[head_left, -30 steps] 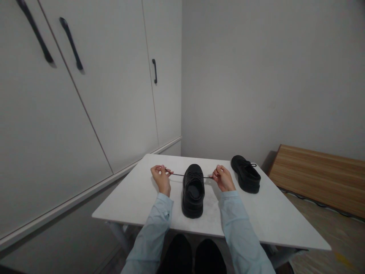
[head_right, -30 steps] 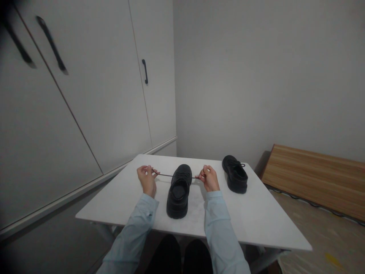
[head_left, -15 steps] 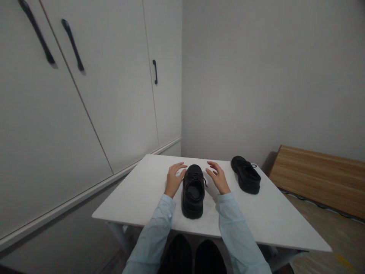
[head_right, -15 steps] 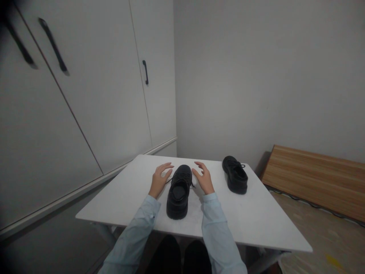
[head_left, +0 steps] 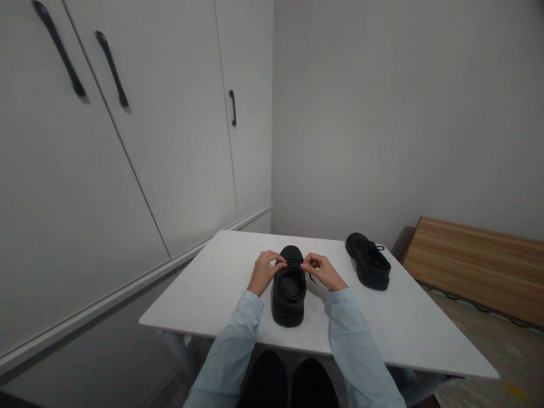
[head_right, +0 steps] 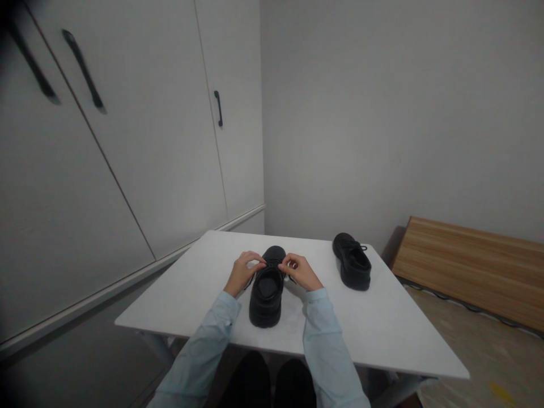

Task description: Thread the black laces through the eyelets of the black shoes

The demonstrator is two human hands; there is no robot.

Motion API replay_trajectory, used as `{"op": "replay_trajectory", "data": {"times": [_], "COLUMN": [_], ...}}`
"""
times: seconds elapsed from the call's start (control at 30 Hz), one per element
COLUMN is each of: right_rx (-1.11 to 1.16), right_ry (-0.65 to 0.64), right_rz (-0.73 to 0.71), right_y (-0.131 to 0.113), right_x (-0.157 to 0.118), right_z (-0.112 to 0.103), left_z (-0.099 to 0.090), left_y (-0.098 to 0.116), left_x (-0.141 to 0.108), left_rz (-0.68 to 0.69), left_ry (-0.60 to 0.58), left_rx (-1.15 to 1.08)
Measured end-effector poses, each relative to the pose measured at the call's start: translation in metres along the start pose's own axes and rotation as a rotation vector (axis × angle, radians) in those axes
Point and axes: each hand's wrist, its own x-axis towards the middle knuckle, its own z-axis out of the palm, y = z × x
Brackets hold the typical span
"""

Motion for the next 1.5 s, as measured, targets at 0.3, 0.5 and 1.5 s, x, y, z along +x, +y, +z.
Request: {"op": "replay_trajectory", "data": {"times": [0.3,0.5,1.5], "right_rx": [0.132,0.235,0.345], "right_ry": [-0.191,-0.250,-0.010], "right_rz": [0.201,0.170,0.207], "right_y": [0.005,0.001,0.005], "right_x": [-0.002,-0.004,0.004], "right_z": [-0.004,-0.005,0.013], "left_z": [0.001,0.001,-0.001], "left_y": [0.003,0.003,0.000], "left_x": [-0.002,-0.002,-0.004], "left_rz": [-0.079,-0.032,0.087], "left_ry": [-0.034,-0.052,-0.044], "left_rx": [-0.070,-0.044,0.250]}}
